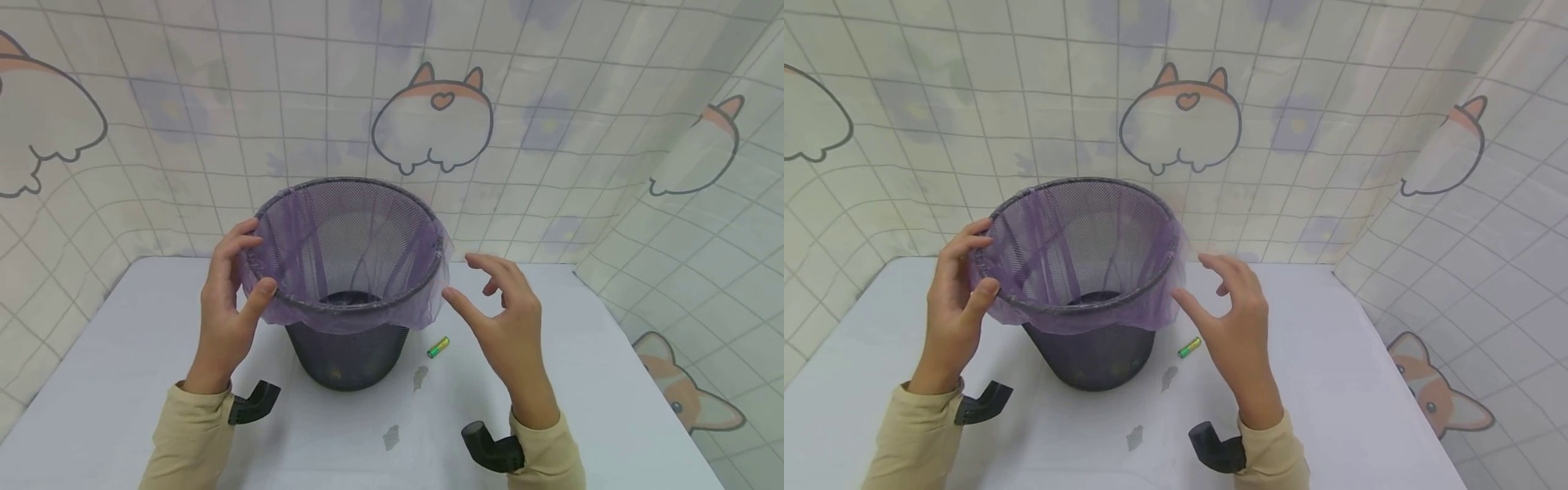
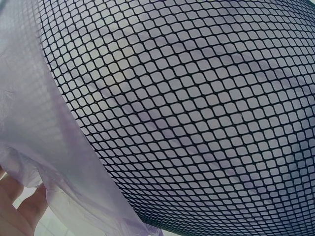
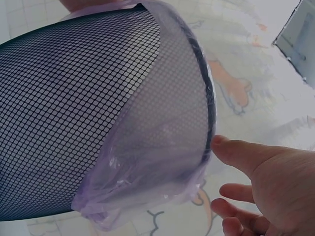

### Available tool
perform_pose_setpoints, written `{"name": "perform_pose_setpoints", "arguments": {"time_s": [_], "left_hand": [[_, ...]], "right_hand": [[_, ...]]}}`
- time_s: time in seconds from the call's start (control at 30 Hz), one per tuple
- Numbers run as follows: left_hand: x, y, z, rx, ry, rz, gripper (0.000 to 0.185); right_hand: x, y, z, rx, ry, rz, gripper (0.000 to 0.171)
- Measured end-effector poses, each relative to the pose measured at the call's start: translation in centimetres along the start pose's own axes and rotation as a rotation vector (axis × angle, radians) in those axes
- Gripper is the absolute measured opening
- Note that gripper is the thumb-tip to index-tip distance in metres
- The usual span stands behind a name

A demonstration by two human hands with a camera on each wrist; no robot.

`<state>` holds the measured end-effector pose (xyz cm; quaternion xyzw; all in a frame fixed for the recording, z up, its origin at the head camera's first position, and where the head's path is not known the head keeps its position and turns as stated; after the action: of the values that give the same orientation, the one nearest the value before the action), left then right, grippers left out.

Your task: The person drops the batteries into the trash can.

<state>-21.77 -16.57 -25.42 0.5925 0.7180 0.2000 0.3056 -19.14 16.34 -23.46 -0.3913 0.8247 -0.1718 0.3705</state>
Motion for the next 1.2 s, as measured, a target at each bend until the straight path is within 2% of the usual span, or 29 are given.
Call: {"name": "perform_pose_setpoints", "arguments": {"time_s": [0.27, 0.57, 1.2], "left_hand": [[0.1, -0.1, 0.0, -0.011, -0.005, -0.013, 0.049], [-0.1, 0.0, 0.0, -0.009, 0.0, -0.005, 0.049], [0.0, -0.2, 0.0, -0.022, -0.002, -0.003, 0.049]], "right_hand": [[0.0, 0.8, 0.6, 0.025, -0.009, 0.026, 0.048], [0.9, 1.3, 1.3, 0.015, -0.036, 0.056, 0.048], [2.3, 4.0, 3.1, 0.103, -0.111, 0.106, 0.049]]}}
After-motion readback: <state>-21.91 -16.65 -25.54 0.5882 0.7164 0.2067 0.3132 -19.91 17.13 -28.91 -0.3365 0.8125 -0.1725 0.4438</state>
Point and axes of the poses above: each hand's wrist, its own z-axis away from the middle knuckle, its own x-axis out of the palm, y = z × x, the point moved 10 cm from there along -z, towards the middle knuckle, and after that the axes turned 5 degrees about -y, right-handed, at the moved point
